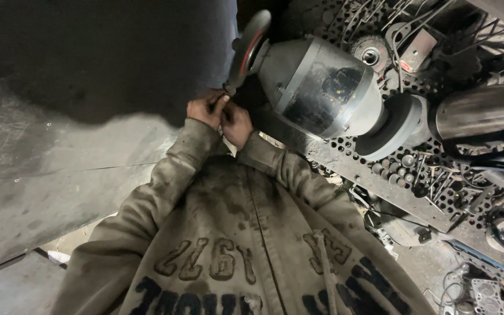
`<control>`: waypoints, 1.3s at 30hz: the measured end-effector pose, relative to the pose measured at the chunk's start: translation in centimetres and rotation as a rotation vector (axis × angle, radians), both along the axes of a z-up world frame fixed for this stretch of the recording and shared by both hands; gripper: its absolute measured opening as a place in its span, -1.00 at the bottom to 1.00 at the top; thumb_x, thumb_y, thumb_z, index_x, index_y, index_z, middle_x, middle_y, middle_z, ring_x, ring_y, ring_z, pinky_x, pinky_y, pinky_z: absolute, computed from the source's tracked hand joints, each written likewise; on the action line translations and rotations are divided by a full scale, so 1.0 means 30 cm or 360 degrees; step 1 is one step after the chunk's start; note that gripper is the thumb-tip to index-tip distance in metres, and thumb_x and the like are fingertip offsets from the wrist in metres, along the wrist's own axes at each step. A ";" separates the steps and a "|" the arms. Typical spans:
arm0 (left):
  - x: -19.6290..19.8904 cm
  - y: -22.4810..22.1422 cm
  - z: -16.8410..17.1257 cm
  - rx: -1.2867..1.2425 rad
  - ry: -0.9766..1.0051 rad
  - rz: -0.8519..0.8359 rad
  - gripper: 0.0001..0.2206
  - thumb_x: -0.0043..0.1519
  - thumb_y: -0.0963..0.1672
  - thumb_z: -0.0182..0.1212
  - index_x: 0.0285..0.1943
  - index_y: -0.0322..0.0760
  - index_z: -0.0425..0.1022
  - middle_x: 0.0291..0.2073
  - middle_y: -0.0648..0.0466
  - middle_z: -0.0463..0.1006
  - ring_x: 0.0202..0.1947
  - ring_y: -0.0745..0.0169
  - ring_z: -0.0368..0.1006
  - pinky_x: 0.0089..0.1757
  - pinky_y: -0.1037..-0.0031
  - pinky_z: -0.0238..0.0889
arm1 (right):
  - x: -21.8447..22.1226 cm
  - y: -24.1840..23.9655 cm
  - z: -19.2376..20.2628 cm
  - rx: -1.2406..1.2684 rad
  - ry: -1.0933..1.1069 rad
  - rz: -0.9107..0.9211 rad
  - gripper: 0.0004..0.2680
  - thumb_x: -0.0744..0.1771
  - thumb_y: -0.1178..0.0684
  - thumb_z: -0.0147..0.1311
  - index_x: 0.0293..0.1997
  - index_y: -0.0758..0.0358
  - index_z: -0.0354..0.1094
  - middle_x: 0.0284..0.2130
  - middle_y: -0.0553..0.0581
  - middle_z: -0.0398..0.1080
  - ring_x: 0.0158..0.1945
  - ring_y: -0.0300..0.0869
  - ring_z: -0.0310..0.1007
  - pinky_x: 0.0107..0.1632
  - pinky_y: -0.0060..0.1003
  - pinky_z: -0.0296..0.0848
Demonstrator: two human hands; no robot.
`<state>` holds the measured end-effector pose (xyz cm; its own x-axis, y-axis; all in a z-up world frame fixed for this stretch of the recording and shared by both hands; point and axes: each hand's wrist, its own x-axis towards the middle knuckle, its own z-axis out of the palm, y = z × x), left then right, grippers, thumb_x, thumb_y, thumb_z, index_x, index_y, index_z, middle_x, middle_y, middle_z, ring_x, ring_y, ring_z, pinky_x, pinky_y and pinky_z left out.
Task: Grind the stem and head of an engine valve using a bench grinder.
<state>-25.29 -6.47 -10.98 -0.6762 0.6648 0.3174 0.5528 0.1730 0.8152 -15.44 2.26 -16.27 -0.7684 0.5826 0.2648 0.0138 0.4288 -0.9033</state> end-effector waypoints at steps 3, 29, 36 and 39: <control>0.008 0.001 0.022 0.0000 -0.0040 0.0043 -0.74 0.28 -0.06 0.36 -0.04 -0.37 0.65 -0.17 -0.16 0.68 -0.14 -0.09 0.65 -0.13 0.30 0.48 | -0.002 0.002 0.001 0.0056 0.0057 0.0006 -0.83 0.31 0.17 0.09 -0.05 0.39 0.42 -0.21 0.42 0.50 -0.12 0.26 0.53 -0.08 0.01 0.52; 0.004 0.005 0.035 0.0065 -0.0067 0.0112 -0.78 0.21 -0.07 0.45 -0.11 -0.31 0.68 -0.23 -0.09 0.70 -0.21 0.03 0.68 -0.18 0.36 0.49 | -0.022 0.008 -0.083 -0.0244 0.0075 0.0108 -0.80 0.32 0.22 0.07 0.03 0.37 0.38 -0.13 0.34 0.54 -0.03 0.12 0.59 0.06 -0.10 0.51; 0.003 0.013 0.043 -0.0143 -0.0124 0.0161 -0.75 0.21 -0.05 0.46 -0.10 -0.31 0.66 -0.22 -0.09 0.69 -0.23 0.02 0.66 -0.20 0.33 0.50 | 0.002 0.026 0.030 -0.0274 0.0017 0.0232 -0.80 0.35 0.21 0.02 0.08 0.38 0.35 -0.08 0.34 0.51 0.02 0.09 0.57 0.08 -0.11 0.52; 0.010 0.013 0.050 -0.0079 -0.0078 0.0124 -0.76 0.23 -0.06 0.42 -0.09 -0.33 0.66 -0.21 -0.11 0.69 -0.22 -0.05 0.65 -0.20 0.29 0.50 | 0.005 0.026 0.051 -0.0251 -0.0019 0.0239 -0.79 0.35 0.21 0.02 0.10 0.40 0.34 -0.06 0.37 0.49 0.03 0.12 0.54 0.05 -0.09 0.50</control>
<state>-25.00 -6.09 -9.47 -0.7404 0.6237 0.2505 0.4957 0.2549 0.8303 -15.30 3.05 -14.73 -0.8524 0.4947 0.1695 -0.0283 0.2800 -0.9596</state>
